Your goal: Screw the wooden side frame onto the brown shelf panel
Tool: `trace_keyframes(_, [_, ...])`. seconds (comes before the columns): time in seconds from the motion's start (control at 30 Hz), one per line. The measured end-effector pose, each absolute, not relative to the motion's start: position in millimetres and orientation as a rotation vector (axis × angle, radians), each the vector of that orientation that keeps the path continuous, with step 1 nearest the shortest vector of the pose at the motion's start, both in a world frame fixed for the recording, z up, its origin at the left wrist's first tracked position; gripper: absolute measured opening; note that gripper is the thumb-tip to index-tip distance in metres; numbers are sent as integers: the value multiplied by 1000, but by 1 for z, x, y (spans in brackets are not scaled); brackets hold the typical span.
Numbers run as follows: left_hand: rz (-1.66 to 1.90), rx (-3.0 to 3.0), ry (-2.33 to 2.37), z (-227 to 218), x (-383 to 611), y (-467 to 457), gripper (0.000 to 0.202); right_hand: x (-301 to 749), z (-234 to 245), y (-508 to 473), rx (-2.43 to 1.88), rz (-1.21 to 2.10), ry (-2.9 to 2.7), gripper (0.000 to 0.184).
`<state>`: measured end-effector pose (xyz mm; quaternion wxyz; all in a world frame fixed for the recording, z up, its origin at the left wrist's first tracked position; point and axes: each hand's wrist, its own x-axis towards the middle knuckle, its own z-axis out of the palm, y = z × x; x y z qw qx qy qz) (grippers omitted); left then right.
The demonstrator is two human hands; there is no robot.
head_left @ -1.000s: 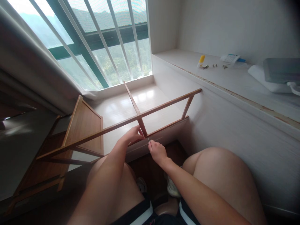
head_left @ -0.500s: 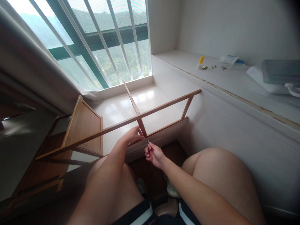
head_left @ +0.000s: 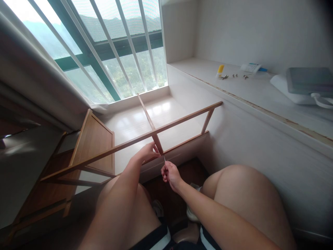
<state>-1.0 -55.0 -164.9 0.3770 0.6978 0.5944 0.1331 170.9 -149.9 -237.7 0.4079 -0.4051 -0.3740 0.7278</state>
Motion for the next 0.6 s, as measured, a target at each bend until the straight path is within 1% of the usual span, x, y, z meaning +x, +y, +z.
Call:
trace_keyframes(0.2, [325, 1778, 1545, -167, -2, -54, 40, 170, -244, -164, -1197, 1557, -1279, 40])
trace_keyframes(0.37, [328, 1786, 1527, -166, -2, -55, 36, 180, -235, -147, -1346, 1273, -1462, 34])
trace_keyframes(0.47, [322, 1786, 1527, -165, -1, -55, 37, 187, -229, -134, -1412, 1160, -1555, 32])
trace_keyframes(0.6, [322, 1785, 1532, -163, -1, -55, 35, 191, -221, -128, -1545, 951, -1846, 29])
